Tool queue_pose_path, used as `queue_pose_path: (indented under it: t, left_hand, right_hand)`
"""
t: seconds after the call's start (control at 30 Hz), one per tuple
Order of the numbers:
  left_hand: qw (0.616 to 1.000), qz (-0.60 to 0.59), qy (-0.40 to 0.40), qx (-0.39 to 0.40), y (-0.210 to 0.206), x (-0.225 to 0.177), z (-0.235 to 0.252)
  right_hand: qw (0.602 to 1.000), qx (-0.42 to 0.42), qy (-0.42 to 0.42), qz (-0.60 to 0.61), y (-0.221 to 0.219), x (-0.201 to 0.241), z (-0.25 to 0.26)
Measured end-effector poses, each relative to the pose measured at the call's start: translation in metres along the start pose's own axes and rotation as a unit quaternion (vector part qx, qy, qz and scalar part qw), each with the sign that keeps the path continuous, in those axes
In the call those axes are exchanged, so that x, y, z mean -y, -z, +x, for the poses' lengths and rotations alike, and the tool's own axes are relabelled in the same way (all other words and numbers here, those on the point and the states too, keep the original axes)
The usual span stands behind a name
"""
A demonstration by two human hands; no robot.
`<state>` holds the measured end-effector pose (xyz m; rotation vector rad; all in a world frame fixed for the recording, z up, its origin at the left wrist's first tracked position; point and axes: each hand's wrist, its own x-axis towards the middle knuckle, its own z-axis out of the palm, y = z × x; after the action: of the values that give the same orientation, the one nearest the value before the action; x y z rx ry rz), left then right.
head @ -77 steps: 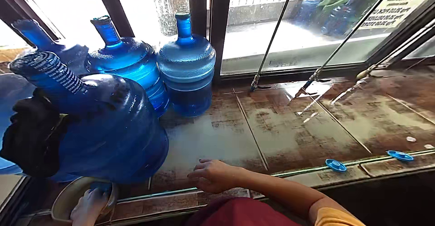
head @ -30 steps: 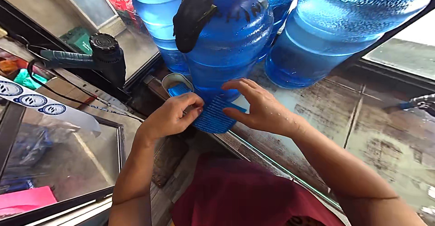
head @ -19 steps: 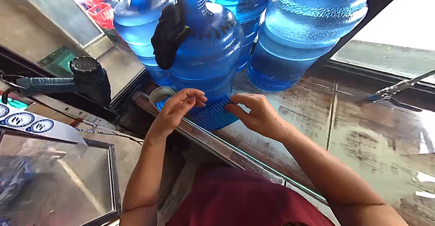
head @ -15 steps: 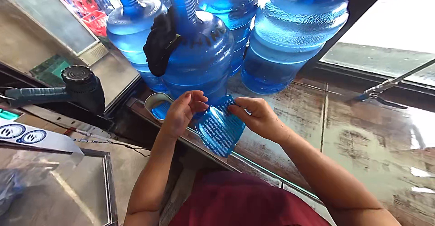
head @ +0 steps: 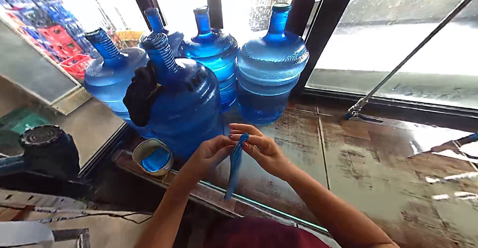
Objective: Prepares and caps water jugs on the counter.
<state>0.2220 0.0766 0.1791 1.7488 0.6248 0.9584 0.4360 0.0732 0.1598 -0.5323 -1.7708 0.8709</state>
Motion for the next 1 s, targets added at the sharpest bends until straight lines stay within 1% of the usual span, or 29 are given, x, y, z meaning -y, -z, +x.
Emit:
queue_pose_path:
  t: [0.1, 0.17, 0.2, 0.27, 0.33, 0.37, 0.43, 0.53, 0.6, 0.7, 0.77, 0.83, 0.9, 0.97, 1.0]
  left_hand:
    - [0.995, 0.073, -0.033, -0.053, -0.001, -0.002, 0.013]
    - [0.993, 0.066, -0.033, -0.09, -0.005, -0.005, 0.02]
    - [0.994, 0.04, -0.032, -0.1, -0.008, -0.005, 0.022]
    - [0.992, -0.05, -0.042, -0.105, -0.013, -0.001, 0.024]
    - [0.984, -0.153, -0.052, -0.078, -0.017, 0.005, 0.025]
    - [0.981, -0.177, -0.049, -0.056, -0.017, 0.006, 0.029]
    - [0.984, -0.173, -0.038, -0.016, -0.018, 0.006, 0.043]
    - [0.994, -0.106, -0.024, 0.01, -0.021, 0.001, 0.062]
    - [0.997, -0.083, 0.0, 0.008, -0.024, -0.004, 0.073]
    - [0.995, -0.085, 0.042, 0.021, -0.024, -0.013, 0.091]
    - [0.996, -0.075, 0.041, 0.036, -0.022, -0.021, 0.102]
    - [0.99, -0.128, 0.016, 0.059, -0.015, -0.018, 0.115]
    - [0.971, -0.217, -0.006, 0.1, -0.009, -0.017, 0.13]
    - [0.962, -0.251, -0.009, 0.107, -0.008, -0.027, 0.145]
    - [0.963, -0.248, -0.016, 0.107, -0.007, -0.034, 0.153]
  right_hand:
    - [0.998, -0.056, -0.016, 0.02, 0.005, 0.0, -0.003]
    - [0.993, -0.087, -0.039, 0.072, 0.01, 0.0, -0.003]
    - [0.986, -0.095, -0.053, 0.123, 0.014, -0.001, -0.003]
    - [0.965, -0.103, -0.066, 0.232, 0.02, -0.002, -0.004]
    - [0.946, -0.106, -0.061, 0.3, 0.026, 0.0, -0.002]
    - [0.943, -0.101, -0.058, 0.31, 0.03, 0.002, -0.001]
    - [0.957, -0.081, -0.052, 0.272, 0.037, 0.004, 0.0]
    - [0.98, -0.057, -0.054, 0.182, 0.043, 0.008, 0.003]
    - [0.984, -0.061, -0.062, 0.153, 0.047, 0.012, 0.006]
    - [0.984, -0.064, -0.093, 0.138, 0.059, 0.016, 0.012]
    - [0.981, -0.066, -0.114, 0.139, 0.071, 0.018, 0.015]
    - [0.975, -0.05, -0.128, 0.173, 0.087, 0.021, 0.021]
    - [0.968, -0.026, -0.136, 0.208, 0.106, 0.025, 0.031]
    - [0.965, -0.013, -0.145, 0.217, 0.122, 0.033, 0.045]
    - [0.966, -0.017, -0.154, 0.206, 0.129, 0.037, 0.054]
